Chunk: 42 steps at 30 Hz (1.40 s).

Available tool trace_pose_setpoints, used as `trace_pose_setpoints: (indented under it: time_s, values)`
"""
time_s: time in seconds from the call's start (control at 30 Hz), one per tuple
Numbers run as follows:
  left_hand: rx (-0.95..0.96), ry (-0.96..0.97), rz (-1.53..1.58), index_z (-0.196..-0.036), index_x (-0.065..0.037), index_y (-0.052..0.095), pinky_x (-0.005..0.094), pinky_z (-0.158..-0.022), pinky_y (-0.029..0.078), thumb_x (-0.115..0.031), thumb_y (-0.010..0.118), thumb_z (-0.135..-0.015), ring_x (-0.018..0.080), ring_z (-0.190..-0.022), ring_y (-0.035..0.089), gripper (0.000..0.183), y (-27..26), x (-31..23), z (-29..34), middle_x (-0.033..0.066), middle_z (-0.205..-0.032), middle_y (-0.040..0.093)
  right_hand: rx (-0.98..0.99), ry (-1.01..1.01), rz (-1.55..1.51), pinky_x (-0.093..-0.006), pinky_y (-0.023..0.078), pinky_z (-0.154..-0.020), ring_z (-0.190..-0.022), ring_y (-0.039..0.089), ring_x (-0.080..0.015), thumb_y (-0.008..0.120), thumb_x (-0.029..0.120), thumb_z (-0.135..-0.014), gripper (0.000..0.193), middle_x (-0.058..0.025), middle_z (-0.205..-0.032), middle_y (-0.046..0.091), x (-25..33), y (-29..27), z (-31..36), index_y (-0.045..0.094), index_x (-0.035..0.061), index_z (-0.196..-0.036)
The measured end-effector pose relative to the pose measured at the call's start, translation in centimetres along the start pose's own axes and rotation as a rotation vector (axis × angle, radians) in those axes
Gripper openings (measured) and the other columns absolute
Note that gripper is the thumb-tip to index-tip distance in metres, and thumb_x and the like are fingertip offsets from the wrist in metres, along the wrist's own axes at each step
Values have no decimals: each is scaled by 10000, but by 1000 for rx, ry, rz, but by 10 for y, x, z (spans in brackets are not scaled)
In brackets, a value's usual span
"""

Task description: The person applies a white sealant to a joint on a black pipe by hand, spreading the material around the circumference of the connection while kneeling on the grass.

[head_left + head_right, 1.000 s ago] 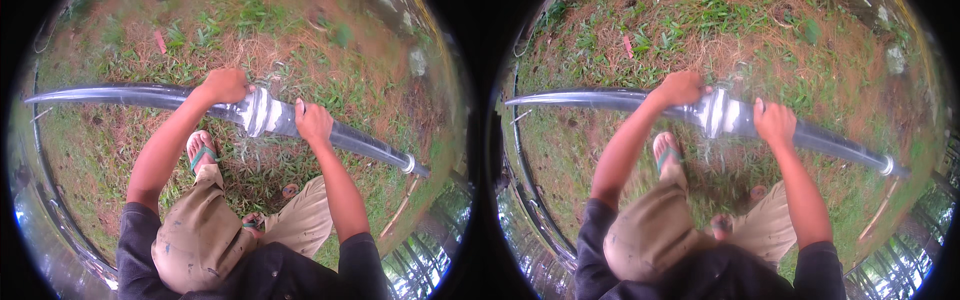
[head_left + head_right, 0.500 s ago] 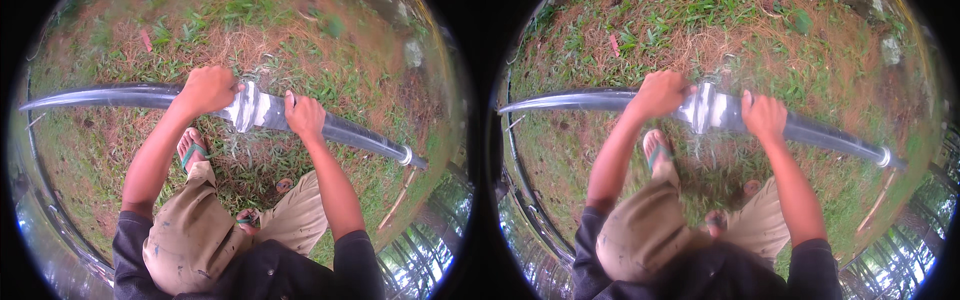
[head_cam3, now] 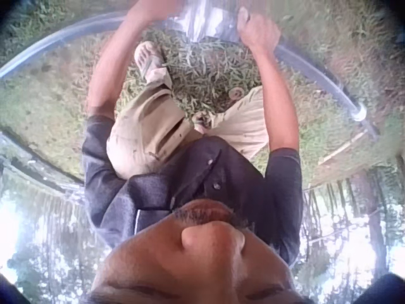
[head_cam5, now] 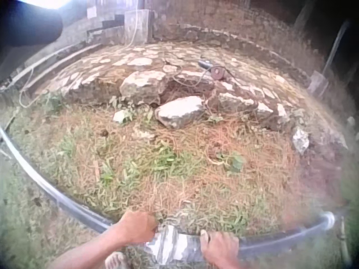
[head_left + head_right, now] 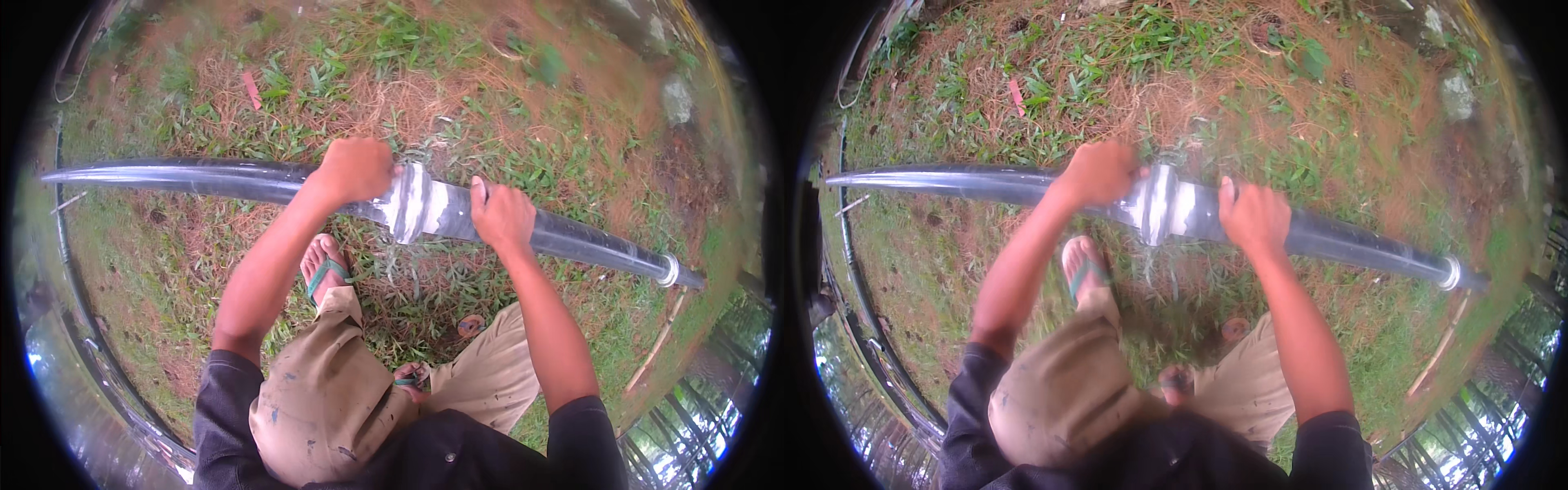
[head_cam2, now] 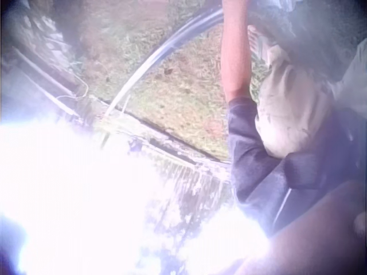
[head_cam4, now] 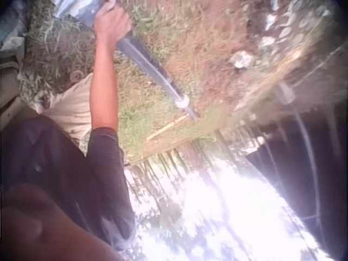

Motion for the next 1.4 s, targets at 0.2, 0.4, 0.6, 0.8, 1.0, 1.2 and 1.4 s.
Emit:
trace_pose_setpoints:
  time_s: [0.2,0.4,0.6,0.8,1.0,1.2,1.4]
  values:
    - [-13,-79,90,-965,-14,822,569,-879,614,-467,639,-1081,442,-974,794,502,-7,11,14,244,-947,800,0,18,-31,-585,580,-864,-862,753,-499,527,507,-1097,625,-279,-840,767,4,0,0,815,26,-820]
    - [-6,26,50,-1080,-102,838,550,-829,598,-448,610,-1112,421,-864,777,415,-17,-15,46,191,-884,783,-24,-4,7,-612,571,-838,-858,742,-504,537,473,-1107,569,-275,-821,754,5,-2,-5,831,41,-881]
    - [-16,-59,66,-1114,-123,827,568,-821,602,-439,616,-1105,426,-888,788,380,-3,13,19,203,-902,794,-92,-6,-18,-571,568,-851,-808,735,-479,550,442,-1083,570,-258,-802,758,6,-4,4,795,23,-785]
    - [-73,-122,51,-968,-66,825,563,-827,605,-483,603,-1109,443,-896,787,493,-11,-4,42,211,-884,792,-134,-77,-85,-565,557,-869,-816,725,-469,553,386,-1095,482,-234,-815,756,9,-5,15,765,44,-830]
    - [-38,-29,38,-964,-65,819,563,-811,608,-468,602,-1110,445,-875,788,480,-9,-12,22,226,-861,783,-214,-109,-138,-551,552,-873,-778,714,-449,539,351,-1093,455,-210,-825,762,1,-7,20,748,49,-823]
    - [-28,-150,84,-984,-34,821,562,-858,613,-478,641,-1084,451,-941,795,489,19,31,-4,247,-903,791,-223,-117,-110,-543,556,-859,-771,714,-446,552,345,-1080,431,-200,-793,744,11,-10,17,735,62,-811]
    - [106,-90,39,-955,-23,824,574,-866,607,-520,626,-1080,457,-952,787,549,-23,-2,26,242,-925,795,-224,-130,-157,-555,557,-851,-788,721,-453,565,348,-1073,426,-219,-827,757,14,-12,20,738,56,-817]
Point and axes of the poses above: each hand's wrist, its own z-axis away from the middle knuckle, its own y-axis out of the palm, x = y × z, the point moved 10 cm from there along -z, towards the middle knuckle
